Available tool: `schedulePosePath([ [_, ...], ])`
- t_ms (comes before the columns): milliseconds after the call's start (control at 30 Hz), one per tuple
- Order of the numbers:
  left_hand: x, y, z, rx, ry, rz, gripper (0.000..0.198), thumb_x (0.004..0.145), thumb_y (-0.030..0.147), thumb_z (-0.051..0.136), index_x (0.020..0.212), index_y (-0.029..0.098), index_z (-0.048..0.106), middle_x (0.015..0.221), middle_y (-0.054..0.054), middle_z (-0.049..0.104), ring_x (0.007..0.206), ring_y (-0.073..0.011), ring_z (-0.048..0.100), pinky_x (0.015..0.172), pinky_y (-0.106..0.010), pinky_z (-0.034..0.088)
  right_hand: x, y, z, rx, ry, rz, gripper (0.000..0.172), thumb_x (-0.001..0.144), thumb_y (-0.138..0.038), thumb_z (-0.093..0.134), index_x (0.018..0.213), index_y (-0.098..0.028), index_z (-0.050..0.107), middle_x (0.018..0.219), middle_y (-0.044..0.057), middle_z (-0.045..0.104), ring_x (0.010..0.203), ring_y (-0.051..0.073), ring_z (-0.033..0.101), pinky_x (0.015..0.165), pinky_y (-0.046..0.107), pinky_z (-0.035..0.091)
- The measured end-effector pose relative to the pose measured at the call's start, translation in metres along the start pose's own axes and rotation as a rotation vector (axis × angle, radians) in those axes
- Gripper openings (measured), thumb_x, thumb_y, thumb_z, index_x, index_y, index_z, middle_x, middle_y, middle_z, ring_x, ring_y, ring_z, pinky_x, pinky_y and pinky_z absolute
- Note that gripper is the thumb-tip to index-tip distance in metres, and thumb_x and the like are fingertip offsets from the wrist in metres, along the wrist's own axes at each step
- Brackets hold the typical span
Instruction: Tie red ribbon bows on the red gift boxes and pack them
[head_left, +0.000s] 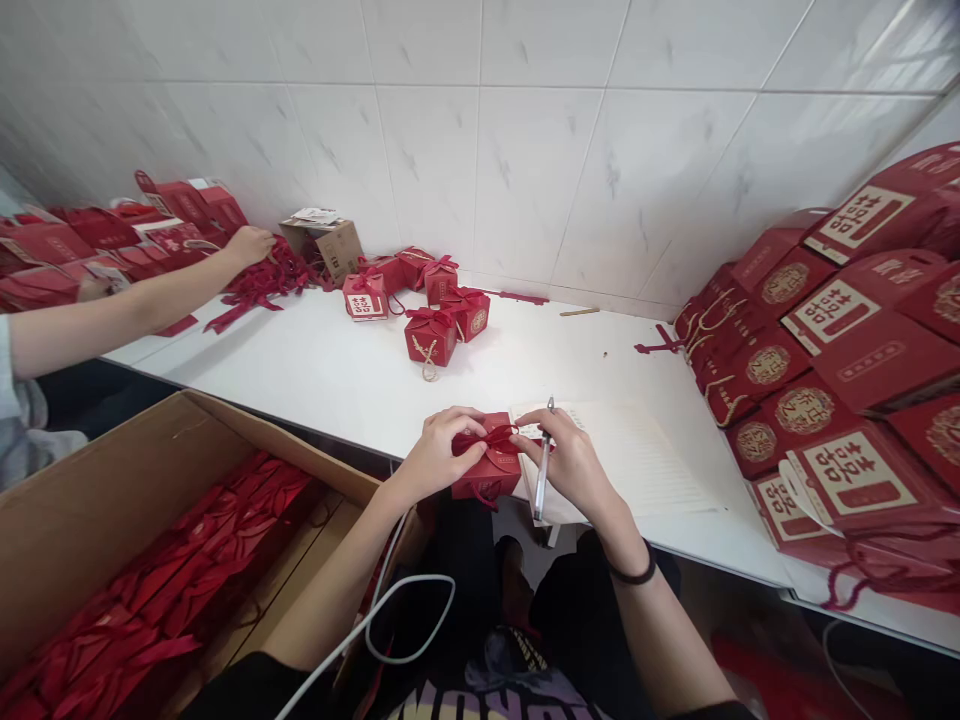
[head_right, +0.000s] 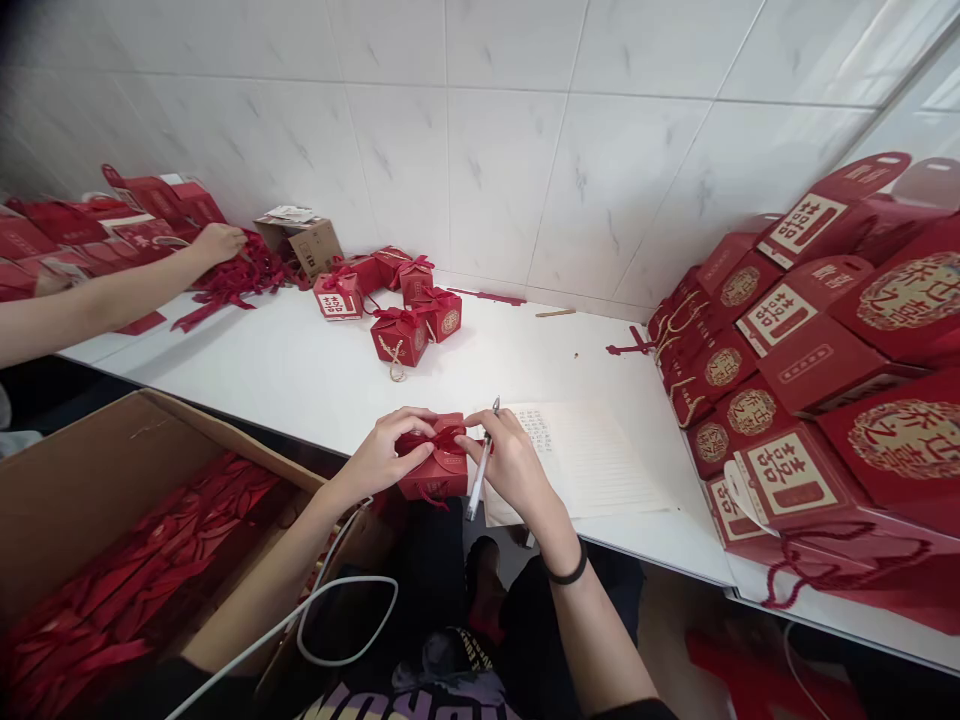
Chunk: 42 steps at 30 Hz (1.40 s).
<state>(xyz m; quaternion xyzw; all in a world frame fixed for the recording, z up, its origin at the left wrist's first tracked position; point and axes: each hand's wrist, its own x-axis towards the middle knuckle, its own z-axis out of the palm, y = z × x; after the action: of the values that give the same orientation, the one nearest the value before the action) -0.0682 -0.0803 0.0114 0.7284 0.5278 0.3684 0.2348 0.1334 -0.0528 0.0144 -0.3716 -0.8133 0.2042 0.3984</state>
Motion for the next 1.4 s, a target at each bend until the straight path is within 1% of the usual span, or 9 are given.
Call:
schedulePosePath([
  [100, 0.001, -0.002, 0.005, 0.044, 0.017, 0.003, 0.008, 0.078, 0.024, 0.057, 0.083, 0.020, 0.061, 0.108, -0.006, 0.062, 0.107, -0.0216, 0.054, 0.098, -0.042, 0.036, 0.004, 0.001, 0.011, 0.145, -0.028, 0.112, 0.009, 0.084, -0.028, 0.054, 0.088, -0.020, 0.057, 0.085, 0.003, 0.063, 0.076, 0.018, 0.058, 0.070, 0.031, 0.046],
  [233, 0.001, -0.001, 0.009, 0.071, 0.019, 0.020, 0.006, 0.078, 0.024, 0.057, 0.082, 0.020, 0.060, 0.106, -0.004, 0.062, 0.105, -0.0208, 0.055, 0.096, -0.041, 0.036, 0.006, 0.002, 0.018, 0.351, 0.045, 0.240, 0.013, 0.078, -0.030, 0.055, 0.084, -0.019, 0.057, 0.080, 0.003, 0.063, 0.070, 0.017, 0.059, 0.066, 0.030, 0.047],
  [467, 0.000, 0.002, 0.013, 0.054, 0.009, 0.000, 0.003, 0.077, 0.020, 0.057, 0.080, 0.020, 0.059, 0.105, -0.003, 0.063, 0.107, -0.0206, 0.054, 0.097, -0.041, 0.033, 0.005, 0.002, 0.020, 0.450, 0.095, 0.312, 0.014, 0.073, -0.030, 0.060, 0.078, -0.018, 0.056, 0.072, 0.001, 0.060, 0.066, 0.016, 0.057, 0.064, 0.029, 0.047],
  [667, 0.002, 0.006, 0.013, 0.066, 0.004, -0.010, 0.007, 0.078, 0.021, 0.056, 0.084, 0.021, 0.060, 0.109, -0.003, 0.061, 0.108, -0.0213, 0.052, 0.099, -0.044, 0.031, 0.000, 0.006, 0.018, 0.727, 0.105, 0.402, 0.029, 0.067, -0.034, 0.071, 0.085, -0.020, 0.052, 0.086, 0.002, 0.062, 0.071, 0.017, 0.061, 0.066, 0.030, 0.049],
  [767, 0.002, 0.008, 0.013, 0.059, 0.002, -0.003, 0.006, 0.079, 0.024, 0.055, 0.083, 0.021, 0.060, 0.109, -0.004, 0.061, 0.108, -0.0216, 0.052, 0.099, -0.045, 0.030, 0.000, 0.008, 0.015, 0.727, 0.064, 0.403, 0.035, 0.065, -0.037, 0.074, 0.087, -0.020, 0.053, 0.080, 0.002, 0.062, 0.071, 0.017, 0.061, 0.067, 0.031, 0.050],
  [900, 0.003, 0.009, 0.015, 0.019, 0.009, -0.011, 0.006, 0.080, 0.022, 0.054, 0.080, 0.020, 0.060, 0.107, -0.004, 0.061, 0.106, -0.0212, 0.053, 0.098, -0.044, 0.032, -0.001, 0.011, 0.010, 0.719, -0.027, 0.369, 0.035, 0.065, -0.037, 0.076, 0.088, -0.020, 0.056, 0.076, 0.001, 0.062, 0.073, 0.017, 0.060, 0.069, 0.031, 0.049],
  [1000, 0.003, 0.009, 0.015, 0.000, 0.003, -0.008, 0.007, 0.080, 0.022, 0.055, 0.082, 0.020, 0.062, 0.109, -0.005, 0.061, 0.106, -0.0210, 0.053, 0.099, -0.044, 0.032, -0.004, 0.013, 0.008, 0.736, -0.036, 0.366, 0.036, 0.064, -0.036, 0.078, 0.089, -0.021, 0.057, 0.076, 0.000, 0.063, 0.074, 0.016, 0.060, 0.071, 0.031, 0.048],
  [1200, 0.003, 0.010, 0.016, -0.068, -0.006, -0.031, 0.008, 0.080, 0.022, 0.053, 0.078, 0.020, 0.061, 0.109, -0.006, 0.060, 0.107, -0.0213, 0.053, 0.099, -0.043, 0.033, -0.006, 0.016, 0.006, 0.736, -0.056, 0.434, 0.041, 0.057, -0.040, 0.081, 0.085, -0.021, 0.059, 0.073, 0.001, 0.063, 0.071, 0.018, 0.059, 0.069, 0.031, 0.046],
  [1400, 0.003, 0.011, 0.015, -0.123, -0.039, -0.038, 0.008, 0.079, 0.021, 0.053, 0.077, 0.020, 0.060, 0.112, -0.007, 0.059, 0.108, -0.0216, 0.051, 0.101, -0.044, 0.032, -0.005, 0.012, 0.003, 0.816, -0.099, 0.445, 0.039, 0.055, -0.038, 0.083, 0.081, -0.021, 0.060, 0.073, 0.000, 0.062, 0.072, 0.017, 0.059, 0.070, 0.030, 0.046],
])
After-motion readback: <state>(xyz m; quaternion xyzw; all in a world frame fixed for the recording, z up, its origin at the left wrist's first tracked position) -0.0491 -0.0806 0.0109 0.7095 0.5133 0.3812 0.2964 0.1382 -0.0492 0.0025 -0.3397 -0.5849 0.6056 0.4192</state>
